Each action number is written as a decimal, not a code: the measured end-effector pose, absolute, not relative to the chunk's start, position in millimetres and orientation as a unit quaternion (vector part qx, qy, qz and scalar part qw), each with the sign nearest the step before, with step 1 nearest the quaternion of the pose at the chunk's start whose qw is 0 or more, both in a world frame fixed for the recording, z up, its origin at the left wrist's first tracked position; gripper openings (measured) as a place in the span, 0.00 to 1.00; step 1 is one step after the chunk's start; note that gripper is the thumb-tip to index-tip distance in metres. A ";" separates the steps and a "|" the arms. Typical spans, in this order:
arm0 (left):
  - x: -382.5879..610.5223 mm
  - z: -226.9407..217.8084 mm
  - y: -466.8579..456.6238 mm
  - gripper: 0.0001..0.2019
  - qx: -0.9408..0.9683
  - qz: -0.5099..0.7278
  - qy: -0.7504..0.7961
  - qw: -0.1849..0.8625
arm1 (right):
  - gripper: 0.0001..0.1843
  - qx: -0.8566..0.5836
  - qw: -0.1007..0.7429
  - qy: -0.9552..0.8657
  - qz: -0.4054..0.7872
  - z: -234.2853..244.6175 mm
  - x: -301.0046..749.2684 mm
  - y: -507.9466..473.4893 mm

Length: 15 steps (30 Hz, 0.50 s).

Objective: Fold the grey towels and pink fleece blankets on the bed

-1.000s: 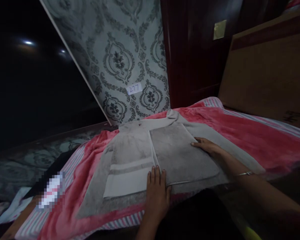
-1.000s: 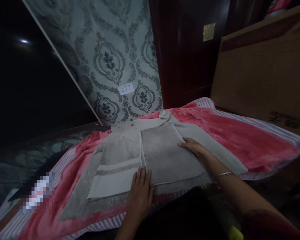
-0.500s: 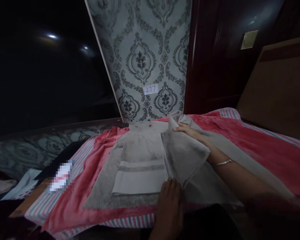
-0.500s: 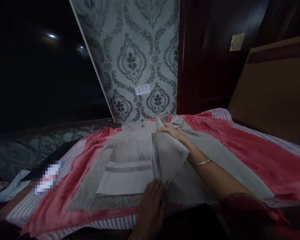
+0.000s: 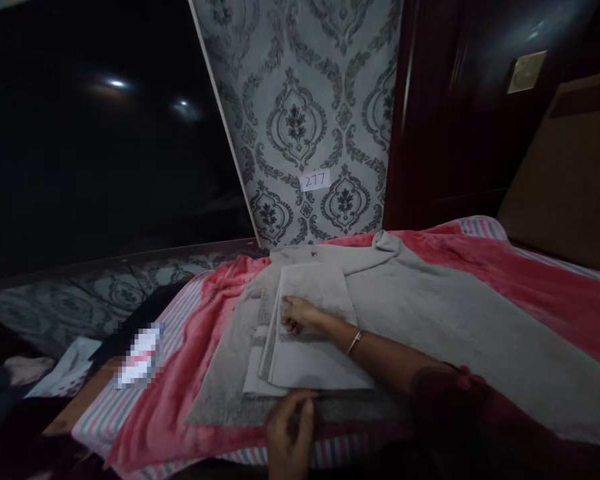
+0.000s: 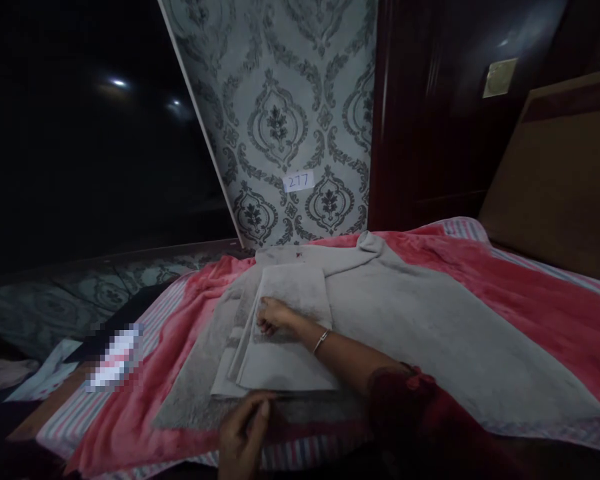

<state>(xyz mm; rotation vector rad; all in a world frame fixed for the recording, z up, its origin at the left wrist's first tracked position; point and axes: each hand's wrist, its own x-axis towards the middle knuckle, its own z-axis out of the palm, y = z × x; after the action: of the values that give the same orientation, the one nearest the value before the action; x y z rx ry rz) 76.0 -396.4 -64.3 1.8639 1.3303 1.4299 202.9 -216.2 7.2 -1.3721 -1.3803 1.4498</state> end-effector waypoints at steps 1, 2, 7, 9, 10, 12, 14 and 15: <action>69.7 -52.8 -388.4 0.21 0.657 0.526 0.492 0.223 | 0.39 -0.533 0.354 -0.542 0.545 6.1 210.9 -216.4; 63.9 -42.4 -378.6 0.20 0.644 0.534 0.504 0.216 | 0.38 -0.538 0.359 -0.553 0.524 5.6 221.0 -216.7; 48.9 -20.3 -326.0 0.16 0.674 0.445 0.581 0.101 | 0.29 -0.561 0.406 -0.618 0.373 -5.8 287.6 -228.6; 52.0 -19.9 -314.4 0.18 0.702 0.344 0.621 0.056 | 0.27 -0.553 0.411 -0.678 0.257 -18.4 311.9 -238.8; 55.0 -19.2 -311.4 0.17 0.711 0.294 0.638 0.037 | 0.27 -0.543 0.403 -0.710 0.194 -25.9 321.7 -244.6; 62.4 -16.1 -309.7 0.16 0.712 0.215 0.668 0.006 | 0.28 -0.524 0.368 -0.761 0.102 -41.9 335.5 -256.1; 68.6 -11.2 -310.8 0.16 0.705 0.161 0.690 -0.005 | 0.30 -0.523 0.335 -0.780 0.077 -56.9 342.1 -266.0; 70.7 -8.8 -311.5 0.17 0.705 0.141 0.695 -0.004 | 0.30 -0.526 0.323 -0.783 0.077 -63.5 343.5 -269.8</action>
<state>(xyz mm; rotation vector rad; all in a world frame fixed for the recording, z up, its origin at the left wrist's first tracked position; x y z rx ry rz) 70.7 -311.5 -8.8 2.2184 2.1897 0.4448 343.5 -269.8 -63.5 -1.3816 -2.0539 0.2011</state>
